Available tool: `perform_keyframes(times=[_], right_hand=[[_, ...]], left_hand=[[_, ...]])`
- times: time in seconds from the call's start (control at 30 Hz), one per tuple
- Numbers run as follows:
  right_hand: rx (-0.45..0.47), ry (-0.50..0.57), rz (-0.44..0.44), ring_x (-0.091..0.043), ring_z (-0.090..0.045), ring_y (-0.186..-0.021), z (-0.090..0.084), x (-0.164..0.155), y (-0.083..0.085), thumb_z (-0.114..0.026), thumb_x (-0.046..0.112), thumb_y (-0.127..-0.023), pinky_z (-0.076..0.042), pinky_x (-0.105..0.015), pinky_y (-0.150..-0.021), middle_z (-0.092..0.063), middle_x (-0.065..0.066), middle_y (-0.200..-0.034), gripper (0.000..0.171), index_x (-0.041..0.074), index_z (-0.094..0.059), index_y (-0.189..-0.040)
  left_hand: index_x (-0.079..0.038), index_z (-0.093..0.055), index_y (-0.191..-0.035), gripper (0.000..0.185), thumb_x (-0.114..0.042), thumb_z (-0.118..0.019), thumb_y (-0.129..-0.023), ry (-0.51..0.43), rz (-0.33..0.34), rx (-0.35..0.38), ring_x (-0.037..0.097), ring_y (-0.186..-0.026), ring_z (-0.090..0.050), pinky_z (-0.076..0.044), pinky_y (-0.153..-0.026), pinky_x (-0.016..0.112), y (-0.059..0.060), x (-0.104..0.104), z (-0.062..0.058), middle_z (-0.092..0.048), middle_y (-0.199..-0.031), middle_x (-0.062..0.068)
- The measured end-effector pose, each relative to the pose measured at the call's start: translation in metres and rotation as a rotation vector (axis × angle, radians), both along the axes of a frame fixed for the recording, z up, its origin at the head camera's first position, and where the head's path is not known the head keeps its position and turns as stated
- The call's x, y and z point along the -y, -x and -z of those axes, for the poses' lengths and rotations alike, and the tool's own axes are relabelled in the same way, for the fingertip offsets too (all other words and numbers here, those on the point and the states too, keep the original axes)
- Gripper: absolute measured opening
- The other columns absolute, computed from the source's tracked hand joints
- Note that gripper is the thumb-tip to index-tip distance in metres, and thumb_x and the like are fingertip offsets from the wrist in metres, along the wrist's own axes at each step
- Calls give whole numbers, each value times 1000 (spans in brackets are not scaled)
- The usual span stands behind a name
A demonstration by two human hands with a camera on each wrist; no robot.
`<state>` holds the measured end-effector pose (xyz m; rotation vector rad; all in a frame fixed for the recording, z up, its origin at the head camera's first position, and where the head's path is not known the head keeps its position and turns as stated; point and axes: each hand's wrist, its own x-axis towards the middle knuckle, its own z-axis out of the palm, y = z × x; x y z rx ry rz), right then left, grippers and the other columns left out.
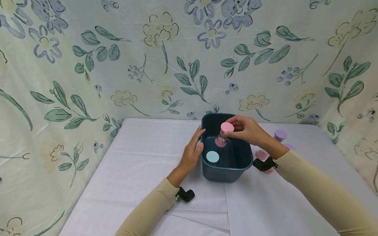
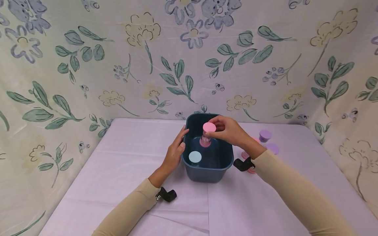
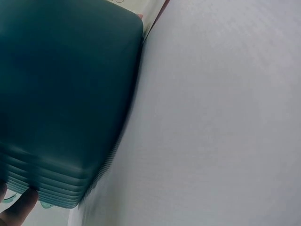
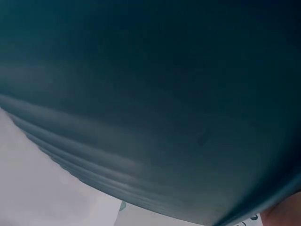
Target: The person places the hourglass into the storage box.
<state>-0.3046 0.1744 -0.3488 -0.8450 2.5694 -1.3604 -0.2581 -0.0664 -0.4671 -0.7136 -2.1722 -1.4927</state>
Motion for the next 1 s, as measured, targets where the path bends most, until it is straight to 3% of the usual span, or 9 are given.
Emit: perform_keyframes(times=[0.27,0.5,0.7,1.0], right_hand=[[-10,25,-47,-26,-67,-100,7,6,3,-76,23,-83,-53,-40,-87,-69,-13,-110,46,3,-56,-119],[-19,-17,-50,-24,-68,-96,12,11,3,-78,27,-81,-53,-43,-88,-71,-10,-107,48,5,-57,-117],[-57,-57,-47,-23,-68,-93,17,15,1,-79,28,-80,-56,-41,-83,-71,-8,-105,47,7,-59,-117],[-156,-151,-40,-20,-65,-86,22,24,-5,-80,33,-77,-57,-38,-80,-68,-3,-105,43,11,-66,-111]], left_hand=[[-15,-33,-150,52,-30,-33,-100,-5,10,2,14,-146,-19,-21,-116,43,2,0,1,-19,-160,4],[-18,-32,-151,53,-21,-33,-98,1,7,39,13,-146,-18,-21,-116,43,-2,-2,-3,-17,-161,-1],[-17,-32,-151,53,-28,-32,-99,10,9,35,13,-146,-17,-21,-116,44,-2,-2,-4,-17,-161,6],[-17,-32,-151,52,-27,-31,-100,7,8,34,15,-146,-18,-22,-115,45,-3,-1,-2,-17,-161,2]])
